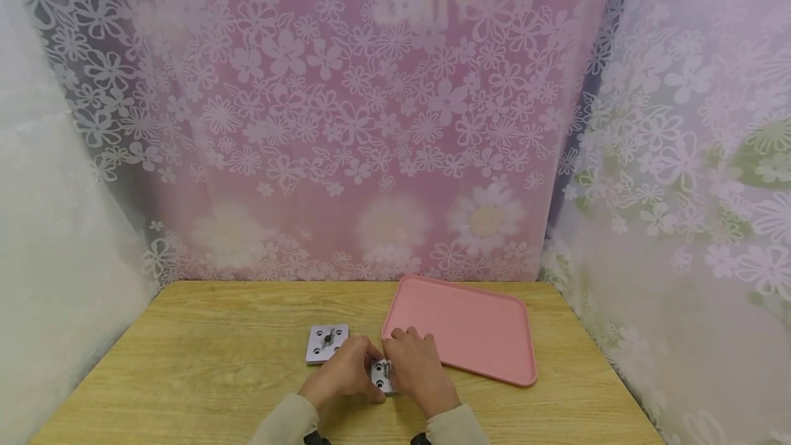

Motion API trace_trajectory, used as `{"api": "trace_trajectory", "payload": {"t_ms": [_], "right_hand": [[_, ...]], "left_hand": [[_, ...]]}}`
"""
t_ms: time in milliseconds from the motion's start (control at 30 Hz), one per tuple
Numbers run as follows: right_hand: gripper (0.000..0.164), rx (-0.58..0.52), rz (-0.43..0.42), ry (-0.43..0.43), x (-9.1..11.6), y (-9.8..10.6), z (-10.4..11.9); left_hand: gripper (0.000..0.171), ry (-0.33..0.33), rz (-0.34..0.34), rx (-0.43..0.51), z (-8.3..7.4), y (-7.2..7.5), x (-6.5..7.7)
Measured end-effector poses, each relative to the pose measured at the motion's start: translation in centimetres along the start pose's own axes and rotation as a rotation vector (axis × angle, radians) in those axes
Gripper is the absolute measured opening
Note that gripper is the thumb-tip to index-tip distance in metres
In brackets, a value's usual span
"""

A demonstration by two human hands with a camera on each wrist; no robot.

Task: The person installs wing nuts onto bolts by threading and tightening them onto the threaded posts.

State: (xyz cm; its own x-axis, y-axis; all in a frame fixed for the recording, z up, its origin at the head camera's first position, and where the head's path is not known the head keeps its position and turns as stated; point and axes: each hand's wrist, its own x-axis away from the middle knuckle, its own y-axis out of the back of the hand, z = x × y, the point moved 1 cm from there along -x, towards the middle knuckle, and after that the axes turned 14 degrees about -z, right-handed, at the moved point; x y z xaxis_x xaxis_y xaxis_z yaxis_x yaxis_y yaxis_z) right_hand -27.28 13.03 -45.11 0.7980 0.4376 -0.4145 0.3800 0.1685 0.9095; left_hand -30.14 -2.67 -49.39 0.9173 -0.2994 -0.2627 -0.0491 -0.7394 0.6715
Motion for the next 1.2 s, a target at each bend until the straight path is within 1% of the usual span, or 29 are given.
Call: {"api": "trace_trajectory", "payload": {"t_ms": [133,167,300,400,567,700,800,933,1033,1200], "right_hand": [[0.033,-0.059,0.017,0.01,0.0,0.3,0.2],[0.035,-0.07,0.022,0.012,0.0,0.2,0.2],[0.037,-0.072,0.037,0.014,0.0,-0.1,0.2],[0.038,-0.052,0.048,0.018,-0.1,-0.4,0.2],[0.032,-0.058,0.054,0.003,-0.1,-0.8,0.1],[0.024,-0.061,0.027,0.004,0.0,-1.0,0.0],[0.017,-0.038,0.006,0.01,0.0,-1.2,-0.1],[0.013,-0.023,-0.002,-0.005,0.0,-1.3,-0.2],[0.015,0.001,-0.011,-0.021,0.0,-1.2,-0.1],[0.03,0.065,-0.029,-0.04,0.1,-1.2,0.0]], "left_hand": [[0.05,0.014,0.008,0.007,0.1,0.0,-0.1],[0.048,0.013,0.01,0.008,0.1,0.0,-0.1],[0.044,0.006,0.012,0.013,0.2,-0.1,-0.1],[0.043,0.006,0.012,0.018,0.2,-0.1,0.0],[0.046,-0.002,0.007,0.019,0.1,-0.1,0.1],[0.047,-0.009,0.003,0.007,0.1,-0.1,0.0],[0.048,-0.012,0.0,-0.007,0.1,-0.1,0.0],[0.048,-0.006,0.004,-0.003,0.1,-0.1,0.0],[0.049,-0.002,0.006,0.006,0.1,-0.1,0.0],[0.055,-0.003,0.003,0.009,0.1,0.0,0.0]]}}
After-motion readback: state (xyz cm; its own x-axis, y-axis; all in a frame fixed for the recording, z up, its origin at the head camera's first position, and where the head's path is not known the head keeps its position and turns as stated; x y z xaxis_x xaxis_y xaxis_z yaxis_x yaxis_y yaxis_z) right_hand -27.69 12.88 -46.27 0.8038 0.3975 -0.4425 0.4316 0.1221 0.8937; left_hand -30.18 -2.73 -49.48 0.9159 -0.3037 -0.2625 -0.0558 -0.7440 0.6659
